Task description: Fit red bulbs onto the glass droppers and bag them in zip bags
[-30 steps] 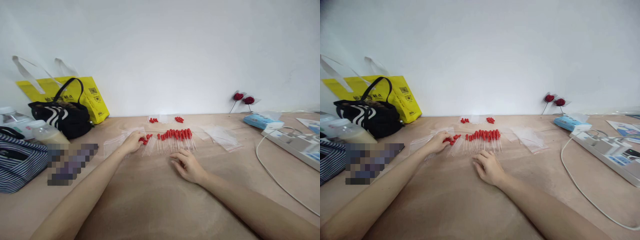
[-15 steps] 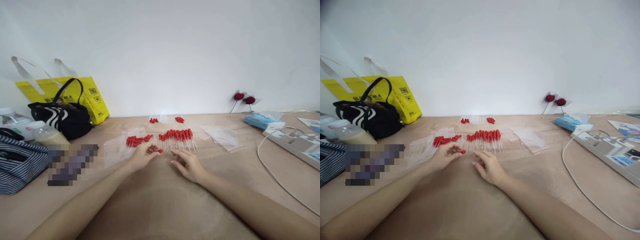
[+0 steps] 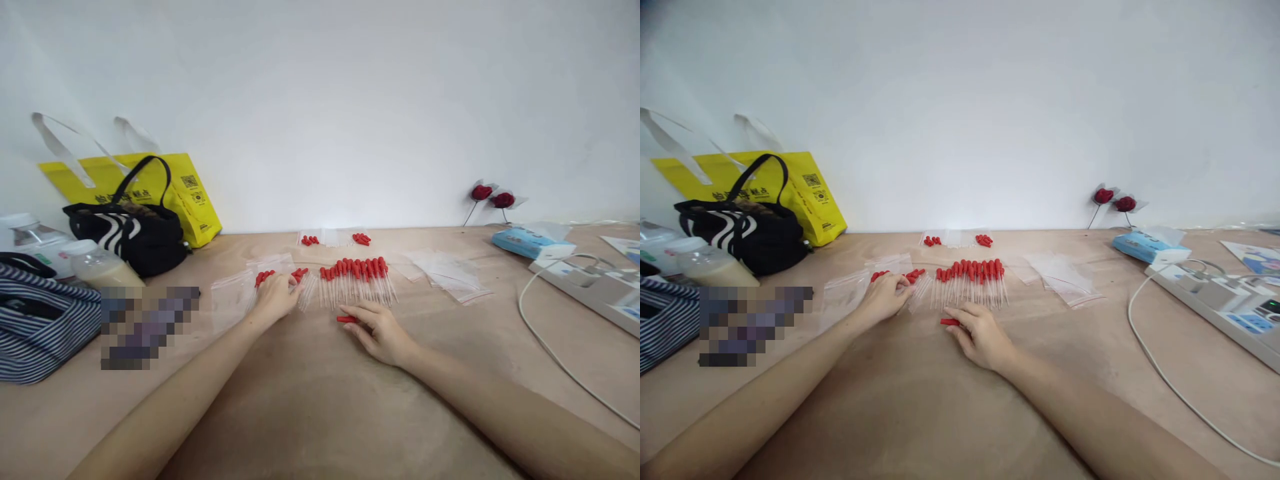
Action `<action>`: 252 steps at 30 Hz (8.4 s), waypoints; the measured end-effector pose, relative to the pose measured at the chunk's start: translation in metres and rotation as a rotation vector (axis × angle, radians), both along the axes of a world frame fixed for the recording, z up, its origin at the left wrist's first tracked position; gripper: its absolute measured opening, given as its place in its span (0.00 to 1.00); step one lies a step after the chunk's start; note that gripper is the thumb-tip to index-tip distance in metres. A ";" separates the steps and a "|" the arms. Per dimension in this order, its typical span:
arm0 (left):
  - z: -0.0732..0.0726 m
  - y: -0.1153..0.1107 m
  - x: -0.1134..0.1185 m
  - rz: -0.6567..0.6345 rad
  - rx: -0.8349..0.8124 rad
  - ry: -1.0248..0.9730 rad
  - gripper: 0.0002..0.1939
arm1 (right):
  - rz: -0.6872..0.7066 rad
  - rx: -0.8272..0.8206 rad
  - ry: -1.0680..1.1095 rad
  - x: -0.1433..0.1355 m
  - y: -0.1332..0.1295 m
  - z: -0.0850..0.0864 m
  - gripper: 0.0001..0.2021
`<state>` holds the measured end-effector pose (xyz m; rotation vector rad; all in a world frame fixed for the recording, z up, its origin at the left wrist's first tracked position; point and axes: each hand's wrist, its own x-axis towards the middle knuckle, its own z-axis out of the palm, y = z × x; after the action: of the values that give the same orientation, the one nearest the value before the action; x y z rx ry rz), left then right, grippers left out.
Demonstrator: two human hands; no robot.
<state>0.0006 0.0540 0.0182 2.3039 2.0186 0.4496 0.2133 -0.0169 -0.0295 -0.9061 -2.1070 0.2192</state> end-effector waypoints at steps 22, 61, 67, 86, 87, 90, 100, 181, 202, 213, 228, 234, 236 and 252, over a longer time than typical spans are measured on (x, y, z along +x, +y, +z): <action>-0.018 -0.050 -0.002 -0.655 0.349 -0.159 0.08 | -0.055 -0.118 0.176 0.001 0.002 0.003 0.08; -0.029 -0.070 0.019 -0.695 0.496 0.046 0.13 | -0.026 0.285 -0.225 -0.001 -0.008 0.006 0.08; -0.022 -0.068 0.020 -0.632 0.546 0.007 0.09 | -0.152 0.364 -0.221 0.000 -0.008 0.009 0.08; -0.028 -0.066 0.027 -0.641 0.648 0.005 0.08 | -0.191 0.406 -0.247 0.003 -0.005 0.007 0.06; -0.028 -0.066 0.027 -0.657 0.658 0.002 0.08 | -0.180 0.410 -0.228 0.003 -0.004 0.007 0.06; -0.029 -0.066 0.029 -0.683 0.730 -0.033 0.10 | -0.141 0.424 -0.142 0.001 -0.003 0.005 0.05; -0.031 -0.066 0.031 -0.716 0.854 -0.025 0.10 | -0.070 0.410 -0.110 0.000 -0.002 0.004 0.05; 0.004 0.003 0.010 -0.003 -0.180 -0.131 0.15 | -0.223 0.089 -0.117 0.009 0.004 0.004 0.06; 0.012 0.014 -0.018 -0.219 0.297 0.339 0.07 | -0.378 -0.180 0.408 0.009 0.013 0.000 0.14; 0.006 0.020 -0.039 -0.243 0.228 0.442 0.05 | -0.417 -0.180 0.267 0.004 0.007 0.003 0.11; -0.031 -0.051 0.015 -0.563 0.365 -0.050 0.06 | -0.275 0.118 -0.056 0.007 0.005 0.004 0.07; -0.030 -0.055 0.019 -0.547 0.380 -0.077 0.09 | -0.242 0.160 -0.133 0.004 0.004 0.002 0.07; -0.030 -0.056 0.020 -0.552 0.385 -0.088 0.08 | -0.233 0.165 -0.139 0.004 0.004 0.002 0.07; -0.026 -0.063 0.022 -0.530 0.388 -0.168 0.08 | -0.133 0.272 -0.205 0.002 -0.002 0.003 0.09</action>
<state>0.0223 -0.0093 -0.0079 2.7629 1.2539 1.0131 0.2153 -0.0189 -0.0264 -0.9306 -2.1846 -0.2332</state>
